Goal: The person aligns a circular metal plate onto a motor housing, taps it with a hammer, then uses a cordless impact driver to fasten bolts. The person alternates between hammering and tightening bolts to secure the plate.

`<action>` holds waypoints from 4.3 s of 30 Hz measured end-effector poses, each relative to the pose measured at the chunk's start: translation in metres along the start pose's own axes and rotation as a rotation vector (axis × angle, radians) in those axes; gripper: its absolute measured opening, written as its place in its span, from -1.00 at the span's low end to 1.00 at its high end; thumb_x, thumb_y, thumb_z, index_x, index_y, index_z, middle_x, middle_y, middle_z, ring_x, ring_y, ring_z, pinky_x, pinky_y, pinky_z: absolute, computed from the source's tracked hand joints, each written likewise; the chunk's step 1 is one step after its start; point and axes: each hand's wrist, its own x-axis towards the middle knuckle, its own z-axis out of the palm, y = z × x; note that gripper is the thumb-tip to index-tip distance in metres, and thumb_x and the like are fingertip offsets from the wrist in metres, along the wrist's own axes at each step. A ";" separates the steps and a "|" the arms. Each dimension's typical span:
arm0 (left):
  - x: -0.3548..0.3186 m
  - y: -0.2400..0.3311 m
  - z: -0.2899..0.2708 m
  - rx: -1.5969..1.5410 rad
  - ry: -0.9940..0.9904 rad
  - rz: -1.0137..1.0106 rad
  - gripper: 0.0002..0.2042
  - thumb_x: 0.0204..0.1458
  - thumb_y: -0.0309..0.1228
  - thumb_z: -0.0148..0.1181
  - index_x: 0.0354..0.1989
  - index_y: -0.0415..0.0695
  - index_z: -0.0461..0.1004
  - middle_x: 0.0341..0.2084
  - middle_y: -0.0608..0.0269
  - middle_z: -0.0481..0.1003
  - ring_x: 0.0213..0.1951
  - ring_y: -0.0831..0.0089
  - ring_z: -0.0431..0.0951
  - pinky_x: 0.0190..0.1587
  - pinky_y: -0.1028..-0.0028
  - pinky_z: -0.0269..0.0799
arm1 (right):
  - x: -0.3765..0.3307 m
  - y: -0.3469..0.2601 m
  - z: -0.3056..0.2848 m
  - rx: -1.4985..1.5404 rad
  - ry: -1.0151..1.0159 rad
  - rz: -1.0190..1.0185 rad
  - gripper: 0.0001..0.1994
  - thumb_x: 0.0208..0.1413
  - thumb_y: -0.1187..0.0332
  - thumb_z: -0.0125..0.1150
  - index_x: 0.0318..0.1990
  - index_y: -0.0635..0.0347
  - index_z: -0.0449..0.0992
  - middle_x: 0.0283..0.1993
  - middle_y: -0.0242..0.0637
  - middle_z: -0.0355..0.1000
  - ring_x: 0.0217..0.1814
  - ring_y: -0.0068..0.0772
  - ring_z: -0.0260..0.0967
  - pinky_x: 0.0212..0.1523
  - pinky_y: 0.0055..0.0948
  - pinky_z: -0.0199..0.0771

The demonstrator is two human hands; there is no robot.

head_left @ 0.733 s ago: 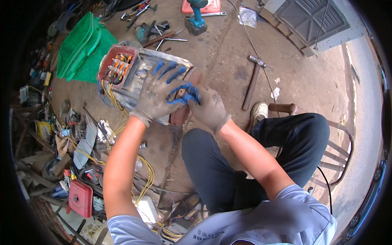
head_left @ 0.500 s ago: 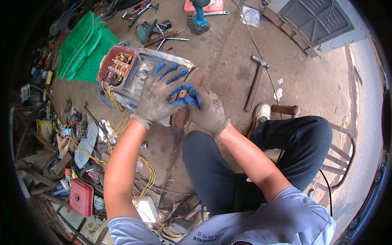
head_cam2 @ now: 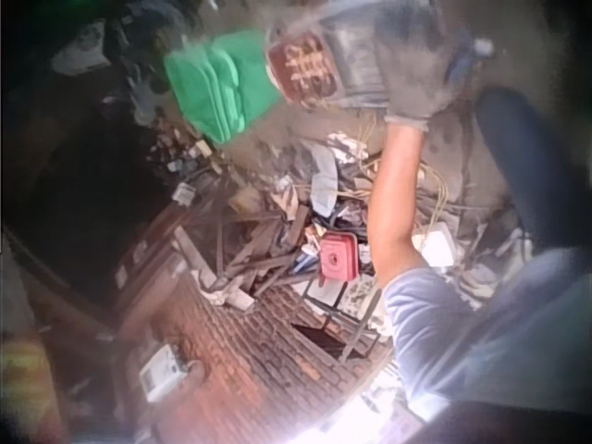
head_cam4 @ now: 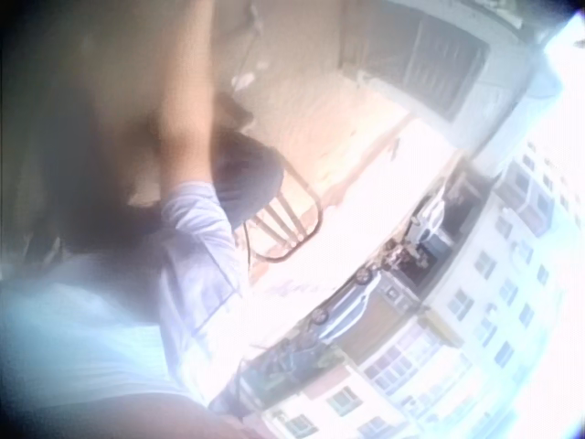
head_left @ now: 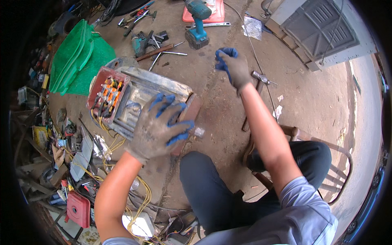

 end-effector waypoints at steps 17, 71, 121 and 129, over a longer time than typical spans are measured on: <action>-0.007 -0.006 0.000 -0.098 -0.068 -0.129 -0.59 -0.17 -0.07 0.46 -0.12 0.09 0.61 0.05 0.28 0.58 0.22 0.04 0.49 0.32 -0.13 0.25 | 0.135 0.002 0.069 -0.230 0.015 -0.103 -0.54 0.00 0.29 0.46 0.07 0.22 0.55 -0.05 -0.14 0.60 0.01 -0.20 0.56 -0.01 -0.19 0.54; -0.006 -0.008 0.001 -0.125 -0.054 -0.164 -0.56 -0.17 -0.13 0.48 -0.01 0.26 0.68 0.24 0.33 0.50 0.38 0.14 0.33 0.50 0.01 0.06 | -0.303 0.107 -0.041 0.097 -0.280 0.025 -0.52 0.14 0.54 0.32 0.25 0.15 0.46 0.11 -0.31 0.52 0.04 -0.45 0.50 0.06 -0.39 0.56; -0.005 -0.005 0.002 -0.083 0.049 -0.090 -0.55 -0.27 -0.07 0.56 -0.13 0.15 0.70 0.13 0.27 0.56 0.30 0.06 0.41 0.38 0.02 0.25 | -0.272 0.083 -0.068 -0.411 -0.302 -0.277 -0.54 0.05 0.41 0.50 0.14 0.04 0.57 0.08 -0.36 0.56 0.11 -0.31 0.51 0.15 -0.30 0.53; -0.003 -0.002 0.002 -0.031 0.022 -0.103 -0.57 -0.24 -0.01 0.52 -0.14 0.18 0.69 0.15 0.27 0.54 0.31 0.03 0.38 0.36 0.01 0.26 | -0.277 0.125 -0.081 -0.069 -0.312 0.078 -0.51 0.03 0.52 0.45 0.17 0.10 0.54 0.09 -0.35 0.54 0.07 -0.38 0.50 0.15 -0.29 0.53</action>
